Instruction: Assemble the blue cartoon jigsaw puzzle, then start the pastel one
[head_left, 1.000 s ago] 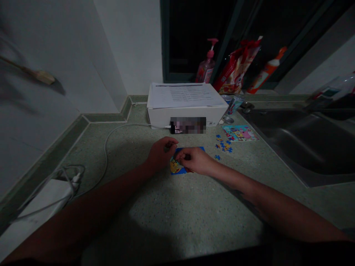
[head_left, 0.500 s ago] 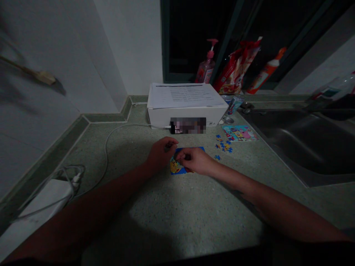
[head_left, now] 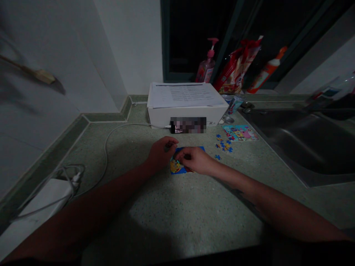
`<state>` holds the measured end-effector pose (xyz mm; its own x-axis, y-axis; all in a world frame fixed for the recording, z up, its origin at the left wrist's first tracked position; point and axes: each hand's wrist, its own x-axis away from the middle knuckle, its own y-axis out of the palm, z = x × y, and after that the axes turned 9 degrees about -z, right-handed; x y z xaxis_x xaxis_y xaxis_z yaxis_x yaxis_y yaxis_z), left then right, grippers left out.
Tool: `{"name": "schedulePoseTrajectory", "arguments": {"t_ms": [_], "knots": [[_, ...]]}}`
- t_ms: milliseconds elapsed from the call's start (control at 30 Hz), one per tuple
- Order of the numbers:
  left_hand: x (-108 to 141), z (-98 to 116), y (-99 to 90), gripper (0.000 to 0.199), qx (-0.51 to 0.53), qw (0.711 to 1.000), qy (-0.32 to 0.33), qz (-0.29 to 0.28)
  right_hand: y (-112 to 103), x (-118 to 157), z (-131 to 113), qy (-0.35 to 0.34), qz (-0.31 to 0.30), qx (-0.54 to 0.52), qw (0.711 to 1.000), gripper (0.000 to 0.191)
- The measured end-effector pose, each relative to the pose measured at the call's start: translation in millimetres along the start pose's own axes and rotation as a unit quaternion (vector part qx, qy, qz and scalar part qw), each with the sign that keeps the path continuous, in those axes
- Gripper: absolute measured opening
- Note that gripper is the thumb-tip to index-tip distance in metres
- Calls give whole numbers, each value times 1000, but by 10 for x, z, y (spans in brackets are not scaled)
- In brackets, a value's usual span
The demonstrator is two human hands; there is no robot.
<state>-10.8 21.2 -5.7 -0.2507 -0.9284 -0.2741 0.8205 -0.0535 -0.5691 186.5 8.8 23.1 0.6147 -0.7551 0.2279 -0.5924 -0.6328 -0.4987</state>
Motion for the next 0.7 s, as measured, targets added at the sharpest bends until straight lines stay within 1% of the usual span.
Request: {"name": "schedulePoseTrajectory", "arguments": {"t_ms": [100, 200, 333, 467, 700], "knots": [[-2, 6, -5, 14, -1, 1000, 0, -4, -4, 2, -2, -10, 13, 2, 1000, 26], [-2, 11, -9, 14, 2, 1000, 0, -3, -6, 6, -6, -5, 24, 2, 1000, 25], [1, 7, -9, 14, 2, 1000, 3, -1, 1, 8, -3, -1, 16, 1, 1000, 24], [0, 7, -10, 14, 2, 1000, -1, -5, -29, 8, -12, -12, 18, 6, 1000, 23], [11, 61, -20, 14, 4, 1000, 10, -27, -156, -31, 16, -49, 110, -19, 993, 13]]}}
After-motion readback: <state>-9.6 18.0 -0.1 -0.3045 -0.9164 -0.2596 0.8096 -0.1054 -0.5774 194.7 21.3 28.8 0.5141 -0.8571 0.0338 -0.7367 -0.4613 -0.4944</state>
